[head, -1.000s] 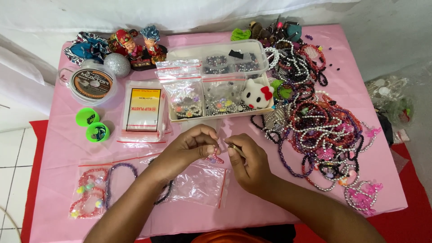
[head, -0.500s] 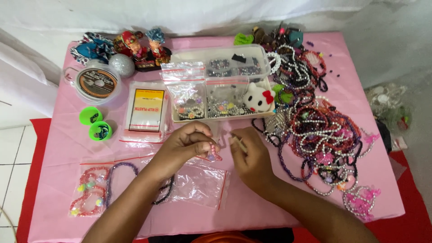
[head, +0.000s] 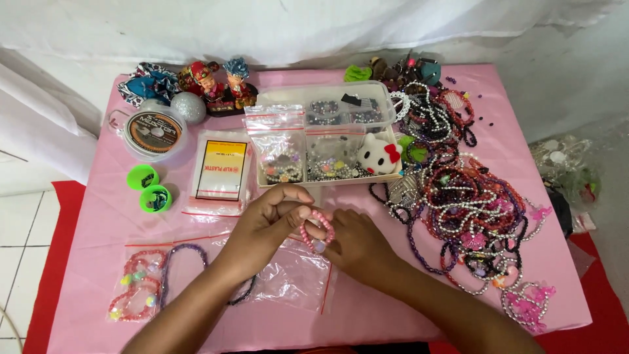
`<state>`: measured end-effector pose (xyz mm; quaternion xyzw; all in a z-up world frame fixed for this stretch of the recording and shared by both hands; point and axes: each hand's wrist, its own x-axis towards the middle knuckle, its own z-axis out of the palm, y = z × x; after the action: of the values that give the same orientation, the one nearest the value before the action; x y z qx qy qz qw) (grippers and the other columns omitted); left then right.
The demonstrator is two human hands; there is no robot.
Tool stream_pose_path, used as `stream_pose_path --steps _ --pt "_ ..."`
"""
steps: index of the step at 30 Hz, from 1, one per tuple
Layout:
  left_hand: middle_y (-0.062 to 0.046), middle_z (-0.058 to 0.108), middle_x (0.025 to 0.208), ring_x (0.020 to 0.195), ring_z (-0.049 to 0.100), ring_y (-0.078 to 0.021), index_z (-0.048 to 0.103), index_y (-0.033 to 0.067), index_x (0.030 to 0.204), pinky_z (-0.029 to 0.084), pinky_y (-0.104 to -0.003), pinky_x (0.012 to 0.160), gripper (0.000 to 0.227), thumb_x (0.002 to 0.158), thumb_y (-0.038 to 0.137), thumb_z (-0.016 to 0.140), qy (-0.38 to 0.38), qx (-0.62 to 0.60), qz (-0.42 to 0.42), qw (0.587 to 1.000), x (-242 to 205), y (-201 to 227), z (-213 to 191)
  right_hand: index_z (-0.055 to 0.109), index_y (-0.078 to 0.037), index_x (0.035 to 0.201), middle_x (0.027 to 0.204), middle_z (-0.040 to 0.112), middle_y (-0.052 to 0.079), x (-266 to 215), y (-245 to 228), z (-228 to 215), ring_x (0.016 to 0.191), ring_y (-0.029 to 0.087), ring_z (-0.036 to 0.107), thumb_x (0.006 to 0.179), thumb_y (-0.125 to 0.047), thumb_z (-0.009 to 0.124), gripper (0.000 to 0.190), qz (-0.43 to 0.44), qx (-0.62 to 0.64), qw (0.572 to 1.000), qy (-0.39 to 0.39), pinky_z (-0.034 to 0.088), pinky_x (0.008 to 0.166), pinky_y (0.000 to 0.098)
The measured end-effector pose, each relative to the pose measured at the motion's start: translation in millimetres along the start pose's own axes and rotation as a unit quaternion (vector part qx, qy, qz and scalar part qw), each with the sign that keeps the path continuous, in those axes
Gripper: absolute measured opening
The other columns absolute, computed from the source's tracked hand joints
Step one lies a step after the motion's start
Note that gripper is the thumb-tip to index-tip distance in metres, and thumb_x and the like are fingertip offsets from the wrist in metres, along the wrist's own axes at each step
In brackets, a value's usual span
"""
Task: The person packs beaded necklaces into individual plastic bags by hand, first shifting the necklaces on a table, then picking up a plastic bag and placing a necklace inside.
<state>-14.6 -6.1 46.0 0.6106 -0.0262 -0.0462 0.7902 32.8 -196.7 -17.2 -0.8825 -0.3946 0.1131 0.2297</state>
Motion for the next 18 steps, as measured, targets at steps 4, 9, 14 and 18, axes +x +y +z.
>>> stream_pose_path --steps 4,9,14,18 --pt "-0.019 0.072 0.082 0.072 0.075 -0.0257 0.058 -0.0027 0.117 0.065 -0.040 0.073 0.020 0.099 0.006 0.060 0.009 -0.021 -0.004 1.000 2 -4 -3 0.061 -0.005 0.103 0.098 0.060 0.014 -1 2 -14 0.099 0.036 0.064 0.094 -0.020 0.062 0.018 -0.035 0.212 0.975 0.048 0.051 0.085 0.0452" --pt "-0.015 0.072 0.088 0.075 0.074 -0.0193 0.057 -0.0022 0.117 0.065 -0.035 0.072 0.025 0.098 0.011 0.063 0.084 -0.021 -0.047 0.995 10 -9 -9 0.068 -0.003 0.110 0.102 0.067 0.008 0 25 3 0.103 0.020 0.062 0.095 -0.015 0.069 0.019 -0.005 0.554 0.832 -0.027 0.053 0.092 0.0378" --pt "-0.014 0.073 0.092 0.078 0.074 -0.0175 0.058 -0.0013 0.119 0.064 -0.030 0.073 0.027 0.098 0.015 0.063 0.077 0.011 -0.048 0.996 20 -21 -17 0.062 -0.001 0.101 0.101 0.068 0.014 4 29 -3 0.101 0.026 0.068 0.097 -0.015 0.067 0.016 0.067 0.664 0.744 0.028 0.059 0.089 0.0437" --pt "-0.015 0.071 0.097 0.086 0.071 -0.0195 0.058 -0.0002 0.123 0.063 -0.033 0.078 0.032 0.098 0.019 0.064 0.026 0.002 -0.057 0.998 19 -17 -15 0.062 -0.002 0.102 0.107 0.070 0.017 9 35 -26 0.102 0.028 0.072 0.101 -0.021 0.059 0.019 0.069 0.742 0.666 0.034 0.059 0.088 0.0436"
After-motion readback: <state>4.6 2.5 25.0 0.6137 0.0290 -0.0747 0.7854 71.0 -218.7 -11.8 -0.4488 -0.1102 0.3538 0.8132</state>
